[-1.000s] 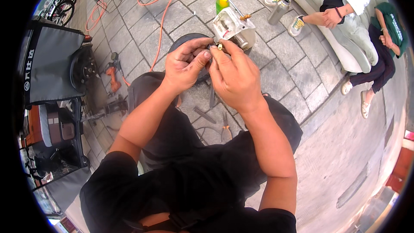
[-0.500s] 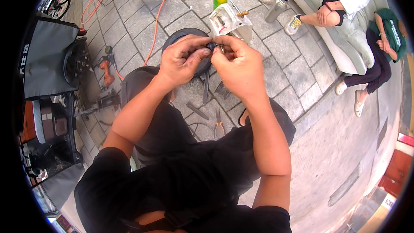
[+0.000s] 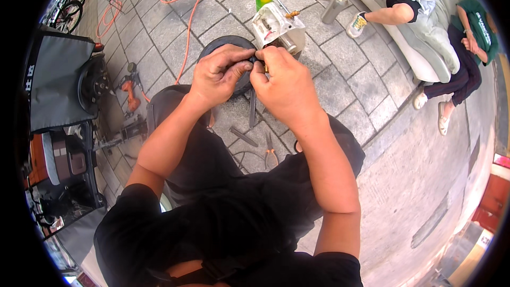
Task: The person uses pliers to remove a rubber ring from a metal wheel hub, then handles a small cylindrical component and a metal plate, manipulating them by hand. The person works on the ground with tools and parts laid out nearby.
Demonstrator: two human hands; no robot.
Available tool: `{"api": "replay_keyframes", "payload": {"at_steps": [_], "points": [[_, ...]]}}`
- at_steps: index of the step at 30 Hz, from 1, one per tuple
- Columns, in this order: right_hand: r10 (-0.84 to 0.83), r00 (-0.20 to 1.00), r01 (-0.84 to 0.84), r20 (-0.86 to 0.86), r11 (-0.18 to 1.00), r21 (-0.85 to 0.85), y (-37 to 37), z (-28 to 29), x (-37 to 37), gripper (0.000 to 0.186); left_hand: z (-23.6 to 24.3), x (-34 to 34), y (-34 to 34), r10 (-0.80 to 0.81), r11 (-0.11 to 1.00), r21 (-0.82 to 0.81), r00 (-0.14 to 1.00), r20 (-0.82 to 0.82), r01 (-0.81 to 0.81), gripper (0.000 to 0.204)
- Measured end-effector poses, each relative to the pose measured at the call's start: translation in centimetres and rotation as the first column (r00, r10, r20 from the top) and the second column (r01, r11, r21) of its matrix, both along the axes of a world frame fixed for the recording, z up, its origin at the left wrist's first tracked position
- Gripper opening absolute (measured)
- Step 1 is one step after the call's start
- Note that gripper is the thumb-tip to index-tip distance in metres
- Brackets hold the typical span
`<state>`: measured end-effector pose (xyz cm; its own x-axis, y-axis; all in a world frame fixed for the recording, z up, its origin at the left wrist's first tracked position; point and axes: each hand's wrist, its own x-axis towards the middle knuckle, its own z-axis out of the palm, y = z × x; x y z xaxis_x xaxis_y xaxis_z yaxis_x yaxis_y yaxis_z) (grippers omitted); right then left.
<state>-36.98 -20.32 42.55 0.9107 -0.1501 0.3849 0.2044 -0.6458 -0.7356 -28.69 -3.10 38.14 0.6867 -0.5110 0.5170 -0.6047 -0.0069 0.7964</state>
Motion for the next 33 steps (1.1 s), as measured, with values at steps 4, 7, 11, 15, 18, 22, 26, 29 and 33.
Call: {"api": "replay_keyframes", "payload": {"at_steps": [4,7,11,15,18,22,26,29,33], "points": [[0.003,0.993,0.023,-0.118,0.975,0.219,0.1,-0.6,0.0,0.019,0.7,0.0,0.1,-0.007,1.0,0.013,0.988,0.154,0.005,0.03],[0.038,0.983,0.047,-0.182,0.897,0.44,0.3,-0.7,-0.1,0.016,0.9,-0.2,0.2,-0.008,0.999,0.033,0.974,0.227,0.0,0.034],[0.081,0.966,0.083,-0.245,0.801,0.592,0.5,0.2,-0.1,0.014,1.2,-0.2,0.3,-0.009,0.999,0.033,0.954,0.3,-0.001,0.037],[0.141,0.956,0.08,-0.259,0.721,0.689,-0.1,-0.4,0.1,0.014,1.3,-0.1,0.4,-0.009,0.999,0.039,0.921,0.39,-0.007,0.036],[0.134,0.96,0.068,-0.247,0.744,0.665,0.1,-0.2,0.1,0.016,1.0,-0.5,0.4,0.002,0.999,-0.046,0.971,0.237,0.009,0.033],[0.083,0.969,0.061,-0.234,0.834,0.548,0.7,0.5,-0.2,0.019,0.3,-0.7,0.8,-0.013,0.998,-0.058,1.0,0.024,0.015,0.026],[0.034,0.982,0.057,-0.187,0.887,0.459,1.1,0.6,-0.2,0.022,-0.7,-0.6,0.7,-0.014,0.997,-0.077,0.991,-0.133,0.003,0.021],[-0.003,0.993,0.046,-0.121,0.935,0.352,1.3,0.5,-0.4,0.024,-0.4,-0.6,0.6,-0.027,0.995,-0.095,0.976,-0.217,0.007,0.021],[-0.014,0.996,0.037,-0.082,0.957,0.288,1.1,0.4,-0.5,0.025,-0.1,-0.5,0.6,-0.063,0.993,-0.11,0.947,-0.316,0.029,0.025]]}}
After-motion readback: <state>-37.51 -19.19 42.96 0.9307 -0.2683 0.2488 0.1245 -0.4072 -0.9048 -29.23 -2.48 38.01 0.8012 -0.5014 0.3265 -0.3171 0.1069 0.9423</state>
